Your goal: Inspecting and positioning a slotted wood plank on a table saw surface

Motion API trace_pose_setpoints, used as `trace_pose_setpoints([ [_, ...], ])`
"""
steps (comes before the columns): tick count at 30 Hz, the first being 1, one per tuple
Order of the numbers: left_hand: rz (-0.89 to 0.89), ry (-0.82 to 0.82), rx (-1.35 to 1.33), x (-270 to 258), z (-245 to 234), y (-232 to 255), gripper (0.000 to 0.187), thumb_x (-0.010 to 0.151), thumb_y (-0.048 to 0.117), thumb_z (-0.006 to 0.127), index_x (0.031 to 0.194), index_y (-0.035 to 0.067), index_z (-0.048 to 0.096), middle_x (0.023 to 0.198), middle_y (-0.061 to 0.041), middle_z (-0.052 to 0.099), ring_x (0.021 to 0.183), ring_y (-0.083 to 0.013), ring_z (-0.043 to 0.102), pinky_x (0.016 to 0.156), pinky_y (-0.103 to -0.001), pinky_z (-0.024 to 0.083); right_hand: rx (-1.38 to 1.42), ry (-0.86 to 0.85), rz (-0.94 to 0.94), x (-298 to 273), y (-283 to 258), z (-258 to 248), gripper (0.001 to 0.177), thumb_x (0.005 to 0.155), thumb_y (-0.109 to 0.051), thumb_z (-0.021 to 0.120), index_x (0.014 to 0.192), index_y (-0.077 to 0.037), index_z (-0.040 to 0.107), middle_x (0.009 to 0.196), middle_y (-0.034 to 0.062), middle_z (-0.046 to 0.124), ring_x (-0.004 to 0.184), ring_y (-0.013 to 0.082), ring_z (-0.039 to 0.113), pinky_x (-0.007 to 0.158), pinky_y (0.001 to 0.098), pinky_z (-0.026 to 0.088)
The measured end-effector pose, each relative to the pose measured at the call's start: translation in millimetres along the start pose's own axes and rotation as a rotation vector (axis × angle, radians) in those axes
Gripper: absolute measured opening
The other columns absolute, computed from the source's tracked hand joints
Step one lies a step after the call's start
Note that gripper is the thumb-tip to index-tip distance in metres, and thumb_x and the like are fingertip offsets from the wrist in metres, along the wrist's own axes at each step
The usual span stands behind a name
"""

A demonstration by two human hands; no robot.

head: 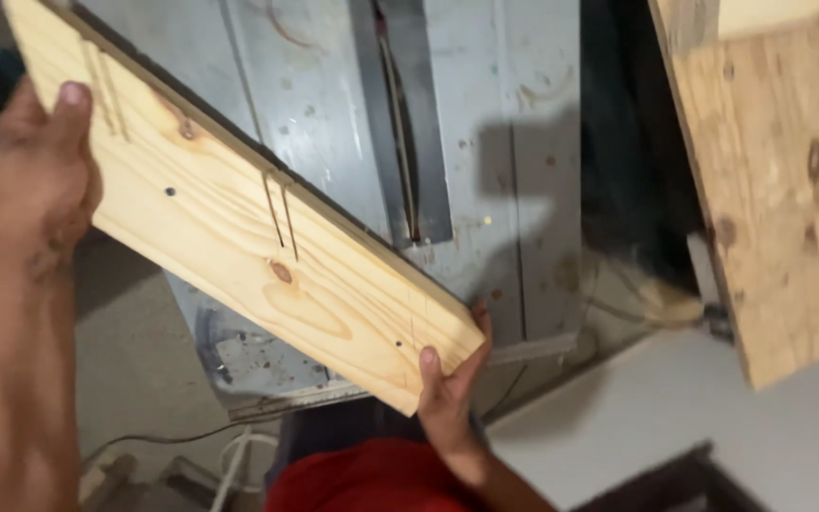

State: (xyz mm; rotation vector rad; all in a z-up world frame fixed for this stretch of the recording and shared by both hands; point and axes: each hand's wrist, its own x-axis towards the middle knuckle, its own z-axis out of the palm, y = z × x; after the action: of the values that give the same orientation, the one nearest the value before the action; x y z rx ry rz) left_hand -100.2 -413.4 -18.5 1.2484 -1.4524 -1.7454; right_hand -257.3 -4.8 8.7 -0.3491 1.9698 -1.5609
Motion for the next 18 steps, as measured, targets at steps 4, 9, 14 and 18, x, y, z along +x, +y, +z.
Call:
trace_pose_setpoints([
  [4,-0.045,0.027,0.142,-4.9,27.7,25.4,0.045,0.108,0.009,0.053,0.15,0.025,0.058,0.139,0.009,0.067,0.119,-0.0063,0.065,0.103,-0.022,0.06,-0.011,-0.067,-0.026,3.9,-4.1,-5.9,0.08,0.104,-0.034,0.051,0.159,0.0,0.005,0.167,0.0193,0.016,0.152,0.0299,0.03,0.12,0.0448,0.036],
  [9,0.329,-0.272,0.175,6.6,20.6,2.5,0.05,0.118,0.003,0.042,0.166,0.009,0.03,0.163,-0.017,0.043,0.147,-0.0331,0.045,0.121,-0.046,0.043,0.028,-0.049,-0.017,16.6,-9.9,-5.2,0.081,0.103,-0.033,0.052,0.161,-0.001,0.005,0.169,0.0176,0.011,0.154,0.0277,0.02,0.122,0.0443,0.032],
  [14,0.244,-0.119,0.033,-17.4,21.2,-14.3,0.048,0.116,0.004,0.045,0.163,0.013,0.037,0.158,-0.007,0.051,0.141,-0.0203,0.051,0.122,-0.035,0.045,0.082,-0.063,0.041,18.1,-3.8,-12.6,0.086,0.1,-0.036,0.056,0.162,-0.004,0.006,0.165,0.0156,0.022,0.147,0.028,0.037,0.116,0.0444,0.041],
  [18,0.192,-0.028,0.0,-24.5,25.1,-16.3,0.05,0.115,0.028,0.051,0.161,0.015,0.039,0.156,-0.005,0.052,0.14,-0.0225,0.054,0.117,-0.038,0.051,0.052,-0.068,-0.012,27.0,1.9,-16.9,0.084,0.099,-0.042,0.056,0.159,-0.003,0.012,0.155,0.0163,0.032,0.138,0.0282,0.045,0.109,0.0441,0.047],
])
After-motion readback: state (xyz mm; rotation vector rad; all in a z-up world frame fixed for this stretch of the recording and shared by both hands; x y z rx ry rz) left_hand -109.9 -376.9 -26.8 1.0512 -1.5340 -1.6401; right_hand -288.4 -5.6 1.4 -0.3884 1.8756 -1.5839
